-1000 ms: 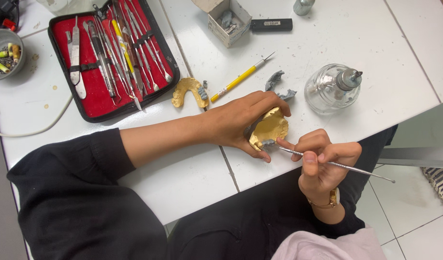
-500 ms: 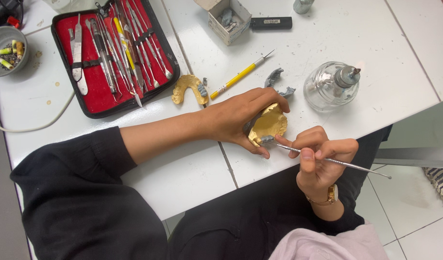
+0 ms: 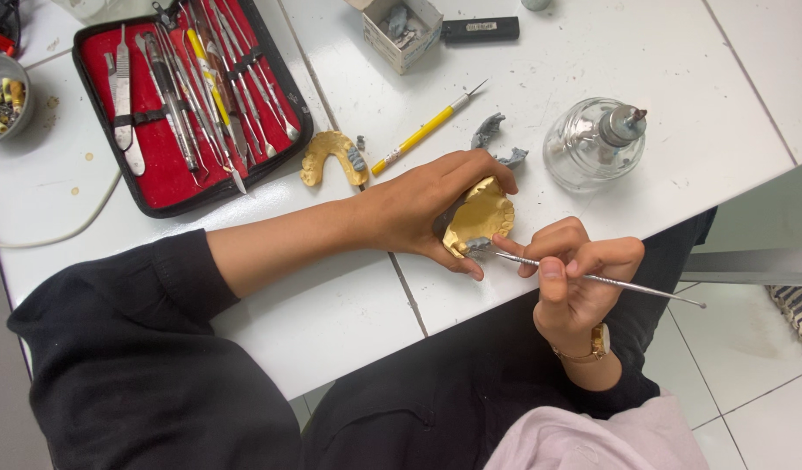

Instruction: The person holds a yellow dental stone cast in one hand and uses a metal wax carving instrument to scrape and shape gray wax on the cast, occasionally repositioning the cast and dipping or wiping the tool before continuing to refine the wax pattern.

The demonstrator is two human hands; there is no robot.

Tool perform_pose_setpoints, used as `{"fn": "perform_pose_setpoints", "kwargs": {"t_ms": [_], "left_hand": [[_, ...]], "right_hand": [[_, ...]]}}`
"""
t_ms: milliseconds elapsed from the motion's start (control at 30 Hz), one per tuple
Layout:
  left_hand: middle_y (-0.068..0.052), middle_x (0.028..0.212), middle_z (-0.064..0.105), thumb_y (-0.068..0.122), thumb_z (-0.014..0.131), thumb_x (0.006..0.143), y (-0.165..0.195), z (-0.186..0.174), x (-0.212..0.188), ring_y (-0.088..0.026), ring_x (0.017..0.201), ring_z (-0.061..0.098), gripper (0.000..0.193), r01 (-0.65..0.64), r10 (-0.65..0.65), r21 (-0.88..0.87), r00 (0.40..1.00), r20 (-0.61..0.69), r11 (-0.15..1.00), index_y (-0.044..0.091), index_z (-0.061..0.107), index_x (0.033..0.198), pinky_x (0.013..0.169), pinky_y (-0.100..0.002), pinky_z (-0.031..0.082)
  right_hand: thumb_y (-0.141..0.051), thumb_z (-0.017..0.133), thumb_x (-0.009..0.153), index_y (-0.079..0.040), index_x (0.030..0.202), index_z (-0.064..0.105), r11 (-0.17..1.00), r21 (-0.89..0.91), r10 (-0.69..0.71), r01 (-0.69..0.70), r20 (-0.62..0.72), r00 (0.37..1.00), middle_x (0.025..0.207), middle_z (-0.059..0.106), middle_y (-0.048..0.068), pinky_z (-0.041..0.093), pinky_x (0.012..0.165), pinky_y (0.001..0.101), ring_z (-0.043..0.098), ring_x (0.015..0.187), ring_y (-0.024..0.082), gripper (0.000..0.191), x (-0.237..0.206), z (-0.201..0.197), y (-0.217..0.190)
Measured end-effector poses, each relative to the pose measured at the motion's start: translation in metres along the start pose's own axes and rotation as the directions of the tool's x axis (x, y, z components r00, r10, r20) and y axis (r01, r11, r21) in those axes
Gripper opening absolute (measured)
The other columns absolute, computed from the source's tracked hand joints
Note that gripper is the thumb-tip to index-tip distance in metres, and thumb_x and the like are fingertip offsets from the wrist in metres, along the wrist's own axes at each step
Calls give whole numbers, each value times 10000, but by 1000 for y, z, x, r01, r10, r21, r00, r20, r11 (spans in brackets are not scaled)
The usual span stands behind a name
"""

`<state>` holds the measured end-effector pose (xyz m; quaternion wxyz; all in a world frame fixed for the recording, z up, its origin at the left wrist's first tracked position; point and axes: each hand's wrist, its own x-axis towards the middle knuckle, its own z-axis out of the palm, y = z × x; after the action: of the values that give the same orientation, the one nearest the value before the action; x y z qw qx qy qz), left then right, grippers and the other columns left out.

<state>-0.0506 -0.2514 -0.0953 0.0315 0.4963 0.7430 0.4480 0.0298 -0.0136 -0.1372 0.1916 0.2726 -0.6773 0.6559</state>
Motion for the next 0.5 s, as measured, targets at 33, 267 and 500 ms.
{"fn": "perform_pose_setpoints", "kwargs": {"t_ms": [33, 267, 500], "left_hand": [[-112, 1339, 585, 423, 962, 721, 0, 0, 0, -304, 1307, 575, 878, 3, -3, 3, 1000, -2, 1000, 60, 476, 1355, 1118, -416, 506], [-108, 1348, 574, 430, 973, 752, -3, 0, -3, -297, 1310, 578, 891, -21, 21, 1, 1000, -12, 1000, 59, 460, 1379, 1123, -406, 511], [-102, 1346, 564, 416, 974, 754, -6, 0, 0, -297, 1316, 570, 879, -50, 50, 2, 998, -25, 999, 60, 459, 1371, 1141, -413, 499]], "right_hand": [[-26, 489, 1023, -111, 1094, 277, 1000, 0, -6, 6, -11, 1000, 772, 572, 128, 645, 633, 292, 524, 662, 135, 240, 1, 0, 1], [-42, 510, 1049, -112, 1120, 282, 996, -73, -61, 56, -70, 996, 694, 548, 104, 456, 563, 239, 527, 605, 138, 249, -2, 0, 9], [-49, 514, 1045, -111, 1109, 269, 993, -78, -89, 84, -59, 994, 684, 529, 102, 442, 505, 217, 500, 618, 154, 261, -5, 1, 13]]}}
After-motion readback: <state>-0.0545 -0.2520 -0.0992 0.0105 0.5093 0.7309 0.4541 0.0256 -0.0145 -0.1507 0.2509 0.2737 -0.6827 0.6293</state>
